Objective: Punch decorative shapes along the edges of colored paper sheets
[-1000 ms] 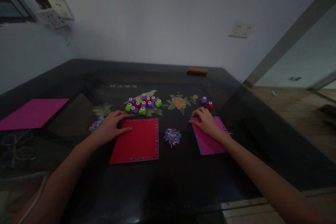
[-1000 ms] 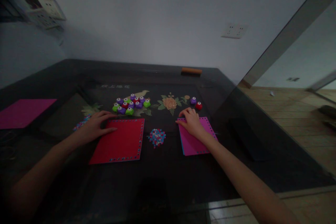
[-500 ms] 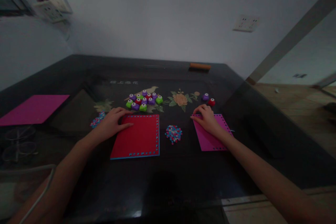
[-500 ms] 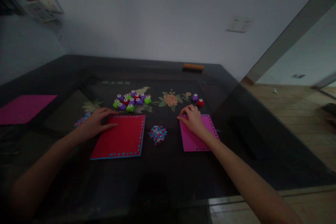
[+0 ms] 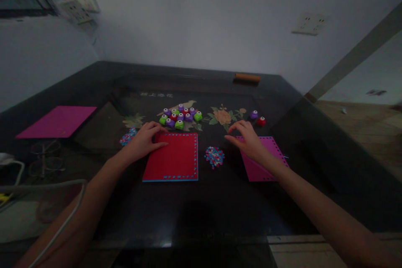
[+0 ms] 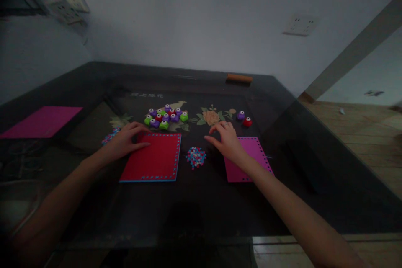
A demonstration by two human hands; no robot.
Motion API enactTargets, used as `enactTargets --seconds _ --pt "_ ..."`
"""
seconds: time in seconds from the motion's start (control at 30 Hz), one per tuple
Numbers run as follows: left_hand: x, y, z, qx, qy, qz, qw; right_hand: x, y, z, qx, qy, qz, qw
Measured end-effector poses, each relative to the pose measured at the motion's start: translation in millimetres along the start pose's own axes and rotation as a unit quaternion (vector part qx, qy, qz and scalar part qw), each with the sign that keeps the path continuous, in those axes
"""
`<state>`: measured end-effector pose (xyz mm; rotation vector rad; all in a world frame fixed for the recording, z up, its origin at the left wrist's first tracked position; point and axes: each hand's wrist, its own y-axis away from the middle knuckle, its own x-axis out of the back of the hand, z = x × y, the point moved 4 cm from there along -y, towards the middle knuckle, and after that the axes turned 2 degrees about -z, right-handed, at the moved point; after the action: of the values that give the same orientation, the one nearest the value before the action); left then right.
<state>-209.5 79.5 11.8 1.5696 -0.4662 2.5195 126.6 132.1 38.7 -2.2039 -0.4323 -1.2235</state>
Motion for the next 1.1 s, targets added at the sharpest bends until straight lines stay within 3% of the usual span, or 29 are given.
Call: enactTargets --seconds 0.17,0.3,0.43,0.63,0.83,0.9,1.0,1.1 --pt "1.0 -1.1 2.3 0.002 -0.003 0.004 1.000 -33.6 -27.5 -40.2 0.057 -0.033 -0.088 0.994" --pt "1.2 -0.6 5.1 0.009 -0.009 0.000 1.000 -65.2 -47.6 -49.5 0.061 -0.009 -0.117 0.991" --pt "2.7 0.8 6.2 0.033 0.018 0.003 0.999 -79.9 -54.1 -52.2 0.065 -0.005 -0.114 0.991" --pt "10.6 4.0 5.8 0.129 0.078 0.058 0.987 -76.0 -49.1 -56.8 0.058 -0.049 -0.078 0.994" --pt "8.2 4.3 2.3 0.183 0.231 0.055 0.954 -71.3 -52.3 -55.6 0.008 -0.143 -0.061 0.988" --pt "9.2 4.6 1.1 0.195 0.250 0.060 0.947 -68.6 -53.3 -55.1 -0.022 -0.214 -0.057 0.975" --pt "12.1 6.0 2.0 0.224 0.268 0.078 0.934 -64.4 -54.0 -55.3 -0.084 -0.340 -0.069 0.934" --pt "13.2 7.6 9.0 0.256 0.336 0.086 0.902 -59.0 -55.0 -56.7 -0.130 -0.403 -0.089 0.901"
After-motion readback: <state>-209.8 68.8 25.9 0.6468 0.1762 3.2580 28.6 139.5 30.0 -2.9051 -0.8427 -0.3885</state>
